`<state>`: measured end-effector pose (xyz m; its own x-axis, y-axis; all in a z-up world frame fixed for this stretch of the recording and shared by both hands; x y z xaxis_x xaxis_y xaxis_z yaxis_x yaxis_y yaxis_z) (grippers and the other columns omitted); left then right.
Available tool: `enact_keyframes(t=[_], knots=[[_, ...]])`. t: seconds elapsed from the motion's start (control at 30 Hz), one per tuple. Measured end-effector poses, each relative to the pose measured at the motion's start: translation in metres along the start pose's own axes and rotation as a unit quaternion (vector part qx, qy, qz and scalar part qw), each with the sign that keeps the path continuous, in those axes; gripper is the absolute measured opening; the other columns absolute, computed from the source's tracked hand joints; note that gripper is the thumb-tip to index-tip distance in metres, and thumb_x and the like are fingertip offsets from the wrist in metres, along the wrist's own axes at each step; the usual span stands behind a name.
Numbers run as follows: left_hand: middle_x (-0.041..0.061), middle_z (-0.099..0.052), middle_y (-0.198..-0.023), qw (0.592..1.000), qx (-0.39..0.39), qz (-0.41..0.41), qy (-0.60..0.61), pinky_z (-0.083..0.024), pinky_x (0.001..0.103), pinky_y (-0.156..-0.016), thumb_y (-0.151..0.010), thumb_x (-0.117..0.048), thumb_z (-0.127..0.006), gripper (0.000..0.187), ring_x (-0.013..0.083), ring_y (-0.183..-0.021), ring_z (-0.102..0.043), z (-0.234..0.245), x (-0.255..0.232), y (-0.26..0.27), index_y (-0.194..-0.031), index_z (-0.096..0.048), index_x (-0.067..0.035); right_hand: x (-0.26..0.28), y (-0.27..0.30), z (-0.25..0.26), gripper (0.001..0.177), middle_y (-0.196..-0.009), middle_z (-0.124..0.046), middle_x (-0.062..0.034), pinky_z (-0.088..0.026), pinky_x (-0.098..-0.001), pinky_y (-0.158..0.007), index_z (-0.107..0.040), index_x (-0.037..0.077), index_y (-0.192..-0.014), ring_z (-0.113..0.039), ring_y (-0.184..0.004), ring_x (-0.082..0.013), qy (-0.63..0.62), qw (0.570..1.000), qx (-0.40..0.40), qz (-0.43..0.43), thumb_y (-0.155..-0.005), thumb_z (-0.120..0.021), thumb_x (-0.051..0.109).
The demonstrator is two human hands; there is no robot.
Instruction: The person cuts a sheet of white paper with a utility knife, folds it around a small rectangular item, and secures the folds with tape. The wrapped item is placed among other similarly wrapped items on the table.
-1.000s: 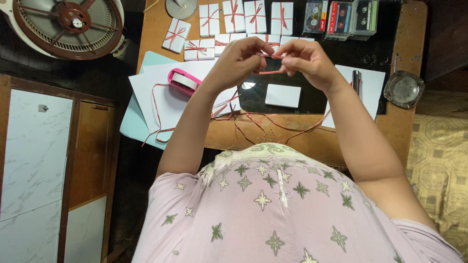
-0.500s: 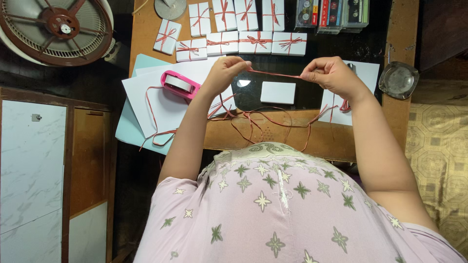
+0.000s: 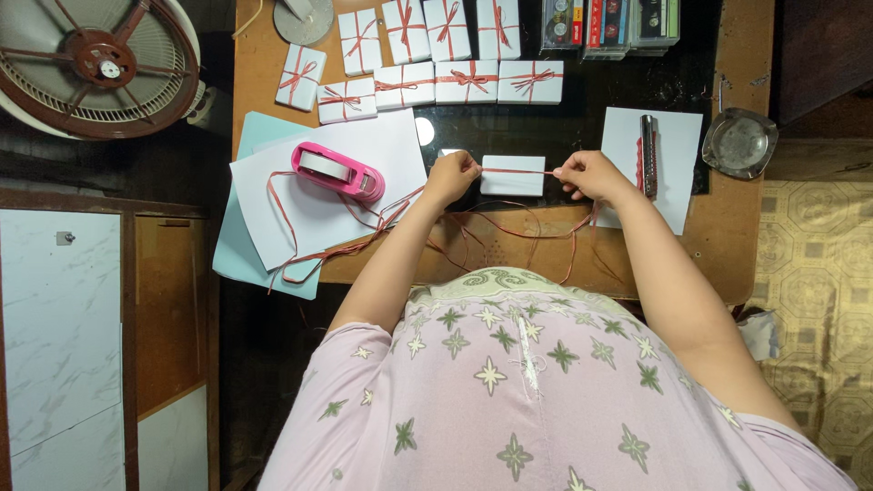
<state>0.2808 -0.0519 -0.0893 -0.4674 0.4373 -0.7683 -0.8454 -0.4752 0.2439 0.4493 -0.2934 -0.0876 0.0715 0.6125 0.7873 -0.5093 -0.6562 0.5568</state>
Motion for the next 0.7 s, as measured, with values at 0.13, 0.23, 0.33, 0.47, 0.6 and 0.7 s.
enact_keyframes(t=[0.13, 0.23, 0.33, 0.47, 0.6, 0.7], knots=[[0.018, -0.073, -0.082, 0.999, -0.028, 0.028, -0.012, -0.056, 0.043, -0.076, -0.084, -0.022, -0.074, 0.021, 0.0349, -0.082, -0.072, -0.015, 0.010, -0.005, -0.084, -0.069, -0.002, -0.028, -0.018, -0.007, 0.019, -0.087, -0.072, -0.0128, -0.066, -0.0296, -0.066, -0.064, -0.006, -0.091, -0.075, -0.077, -0.0170, -0.056, 0.996, -0.063, -0.014, -0.095, -0.071, 0.011], [0.019, -0.072, -0.082, 0.998, -0.058, -0.001, -0.028, -0.055, 0.046, -0.075, -0.084, -0.016, -0.070, 0.017, 0.0379, -0.081, -0.070, -0.020, 0.008, 0.000, -0.081, -0.066, 0.000, -0.037, -0.021, -0.017, 0.017, -0.086, -0.074, -0.0184, -0.066, -0.0309, -0.066, -0.062, -0.008, -0.088, -0.077, -0.077, -0.0222, -0.096, 0.990, -0.099, -0.014, -0.095, -0.070, 0.006], [0.020, -0.071, -0.082, 0.993, -0.100, -0.041, -0.038, -0.054, 0.049, -0.073, -0.084, -0.013, -0.068, 0.015, 0.0400, -0.080, -0.069, -0.019, 0.003, 0.006, -0.079, -0.064, 0.000, -0.037, -0.019, -0.023, 0.016, -0.084, -0.073, -0.0200, -0.066, -0.0314, -0.064, -0.061, -0.009, -0.088, -0.077, -0.075, -0.0228, -0.091, 0.987, -0.133, -0.016, -0.093, -0.071, 0.003], [0.021, -0.070, -0.080, 0.989, -0.145, -0.028, -0.027, -0.056, 0.047, -0.072, -0.083, -0.012, -0.068, 0.014, 0.0390, -0.077, -0.070, -0.016, 0.003, 0.007, -0.079, -0.065, 0.001, -0.032, -0.014, -0.028, 0.016, -0.082, -0.074, -0.0169, -0.064, -0.0290, -0.060, -0.062, -0.008, -0.087, -0.077, -0.070, -0.0210, -0.077, 0.981, -0.180, -0.016, -0.091, -0.072, 0.003], [0.017, -0.073, -0.073, 0.988, -0.121, 0.062, 0.079, -0.059, 0.039, -0.068, -0.080, -0.011, -0.071, 0.013, 0.0273, -0.068, -0.073, -0.012, 0.019, 0.005, -0.077, -0.069, 0.002, -0.040, -0.010, -0.029, 0.012, -0.083, -0.076, -0.0158, -0.060, -0.0243, -0.058, -0.066, -0.005, -0.088, -0.075, -0.068, -0.0196, -0.110, 0.972, -0.200, -0.050, -0.092, -0.073, 0.004], [0.012, -0.071, -0.071, 0.955, -0.056, 0.180, 0.230, -0.061, 0.032, -0.067, -0.083, -0.009, -0.074, 0.015, 0.0205, -0.067, -0.073, -0.022, 0.043, 0.007, -0.077, -0.067, 0.004, -0.053, -0.014, -0.035, 0.010, -0.083, -0.075, -0.0119, -0.055, -0.0224, -0.057, -0.067, -0.003, -0.091, -0.072, -0.066, -0.0145, -0.255, 0.952, -0.152, -0.068, -0.092, -0.072, 0.005]])
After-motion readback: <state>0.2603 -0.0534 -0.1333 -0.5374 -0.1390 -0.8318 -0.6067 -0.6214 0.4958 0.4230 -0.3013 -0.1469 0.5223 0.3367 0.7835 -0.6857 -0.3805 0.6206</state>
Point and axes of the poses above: each hand's wrist, its own y-axis away from the middle knuckle, its own z-axis out of the back of the hand, x = y × z, the point moved 9 cm from there along -y, towards the middle knuckle
